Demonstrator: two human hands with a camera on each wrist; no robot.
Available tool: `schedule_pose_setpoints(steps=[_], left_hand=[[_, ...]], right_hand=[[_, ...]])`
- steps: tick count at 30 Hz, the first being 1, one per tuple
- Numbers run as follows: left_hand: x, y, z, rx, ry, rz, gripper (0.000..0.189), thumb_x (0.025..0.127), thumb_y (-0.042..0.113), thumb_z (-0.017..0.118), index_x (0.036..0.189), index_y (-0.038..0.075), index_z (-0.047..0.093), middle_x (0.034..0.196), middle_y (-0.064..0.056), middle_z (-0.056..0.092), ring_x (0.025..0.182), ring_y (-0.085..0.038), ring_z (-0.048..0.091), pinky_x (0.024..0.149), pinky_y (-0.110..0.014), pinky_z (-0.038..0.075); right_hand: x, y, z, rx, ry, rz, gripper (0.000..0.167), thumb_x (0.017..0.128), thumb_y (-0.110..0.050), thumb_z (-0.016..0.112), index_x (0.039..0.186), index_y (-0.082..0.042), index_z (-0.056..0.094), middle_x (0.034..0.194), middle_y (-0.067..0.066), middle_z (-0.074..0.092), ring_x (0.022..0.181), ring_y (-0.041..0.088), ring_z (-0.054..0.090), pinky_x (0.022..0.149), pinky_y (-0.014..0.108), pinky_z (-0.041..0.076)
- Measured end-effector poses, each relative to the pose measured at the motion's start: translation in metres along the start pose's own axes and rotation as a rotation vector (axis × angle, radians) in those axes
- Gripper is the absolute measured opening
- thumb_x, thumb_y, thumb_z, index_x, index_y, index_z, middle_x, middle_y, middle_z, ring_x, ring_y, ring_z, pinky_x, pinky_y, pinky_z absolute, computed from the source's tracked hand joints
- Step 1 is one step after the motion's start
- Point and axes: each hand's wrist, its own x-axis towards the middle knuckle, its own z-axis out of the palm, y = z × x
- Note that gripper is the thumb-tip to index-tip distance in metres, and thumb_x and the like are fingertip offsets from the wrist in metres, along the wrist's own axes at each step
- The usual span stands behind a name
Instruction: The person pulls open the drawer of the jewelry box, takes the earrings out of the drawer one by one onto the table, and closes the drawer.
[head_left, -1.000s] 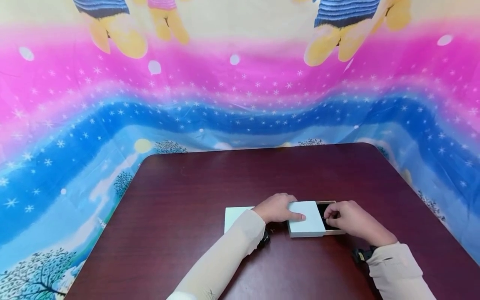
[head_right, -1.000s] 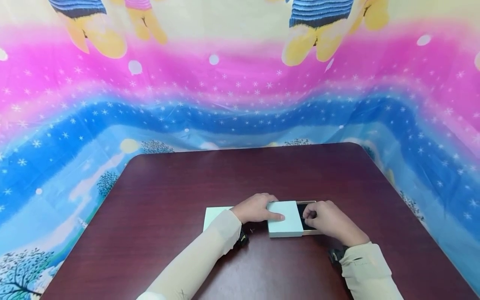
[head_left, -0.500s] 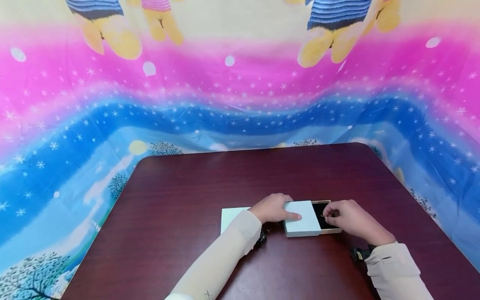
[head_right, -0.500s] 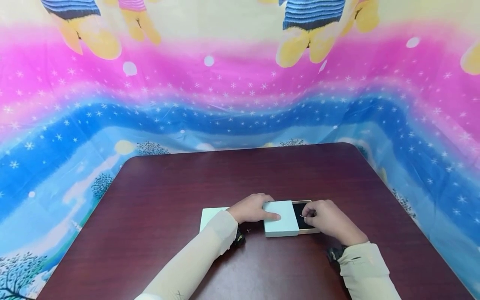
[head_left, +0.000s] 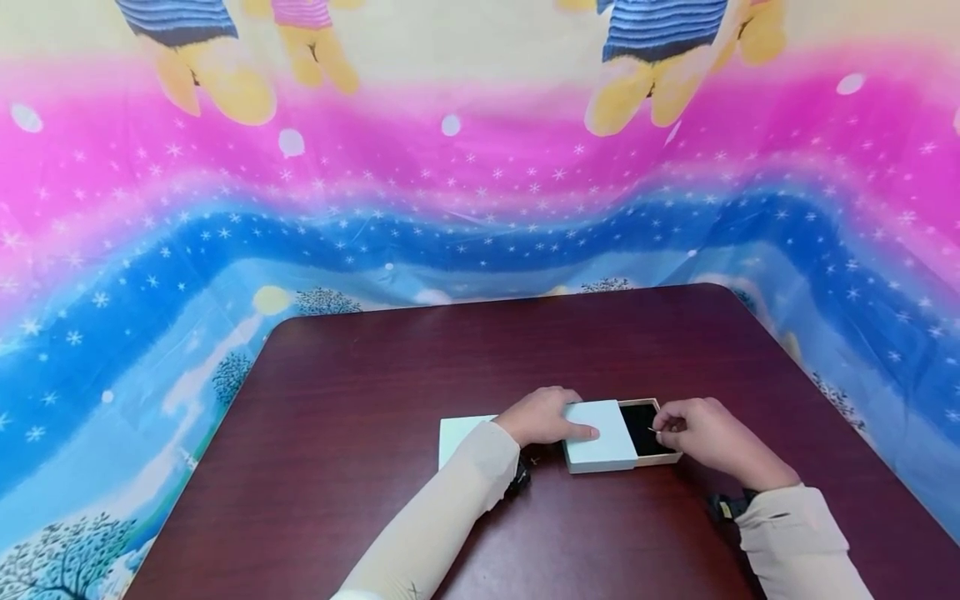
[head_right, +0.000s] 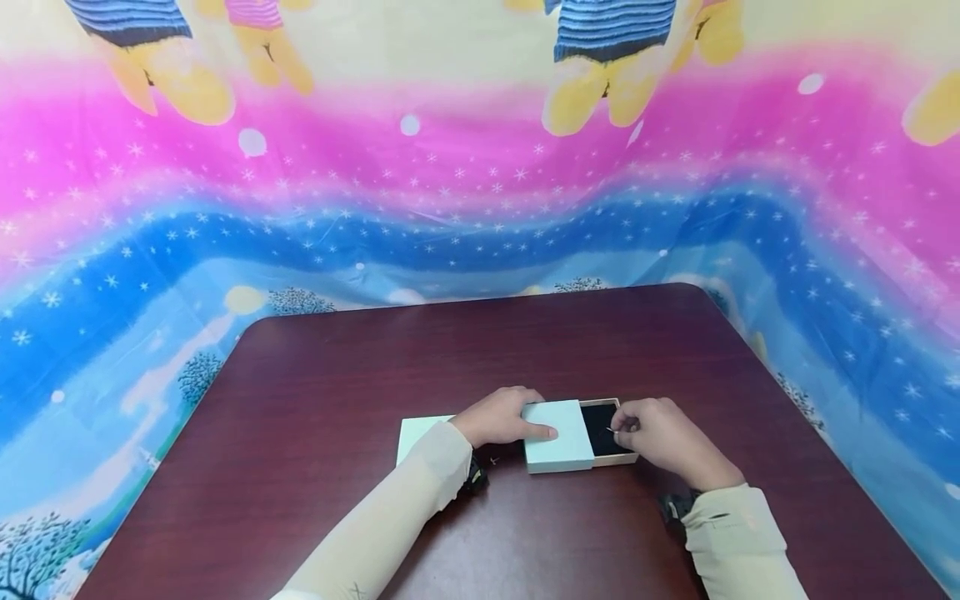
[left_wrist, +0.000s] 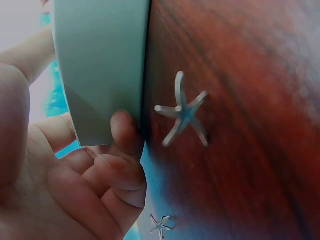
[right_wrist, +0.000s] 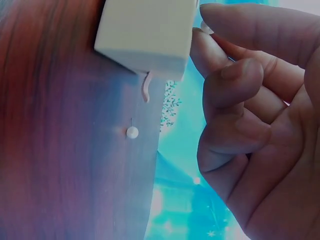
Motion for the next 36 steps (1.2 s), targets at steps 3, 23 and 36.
schedule_pose_setpoints(steps=[3, 23, 36], left_hand=[[-0.001, 0.0, 0.0, -0.001, 0.001, 0.0, 0.071, 0.084, 0.062, 0.065, 0.138, 0.017, 0.056, 0.134, 0.006, 0.054, 0.126, -0.012, 0.047, 0.098, -0.03, 0.042], [0.0, 0.002, -0.001, -0.002, -0.005, 0.003, 0.068, 0.085, 0.059, 0.066, 0.137, 0.017, 0.057, 0.133, 0.005, 0.056, 0.124, -0.011, 0.048, 0.097, -0.029, 0.042], [-0.001, 0.003, -0.001, -0.014, 0.001, 0.018, 0.069, 0.084, 0.06, 0.066, 0.136, 0.015, 0.058, 0.131, 0.004, 0.057, 0.122, -0.012, 0.05, 0.095, -0.028, 0.043]], right_hand=[[-0.002, 0.003, 0.0, -0.005, 0.006, 0.003, 0.008, 0.085, -0.006, 0.072, 0.089, -0.014, 0.072, 0.077, -0.009, 0.063, 0.07, 0.009, 0.058, 0.06, 0.028, 0.048], [-0.014, 0.012, -0.013, -0.045, 0.054, 0.022, 0.009, 0.084, -0.008, 0.072, 0.086, -0.017, 0.071, 0.076, -0.011, 0.062, 0.07, 0.008, 0.057, 0.063, 0.03, 0.048], [-0.016, 0.025, -0.013, -0.046, 0.06, 0.035, 0.01, 0.084, -0.007, 0.072, 0.085, -0.017, 0.071, 0.077, -0.01, 0.062, 0.069, 0.008, 0.056, 0.062, 0.029, 0.048]])
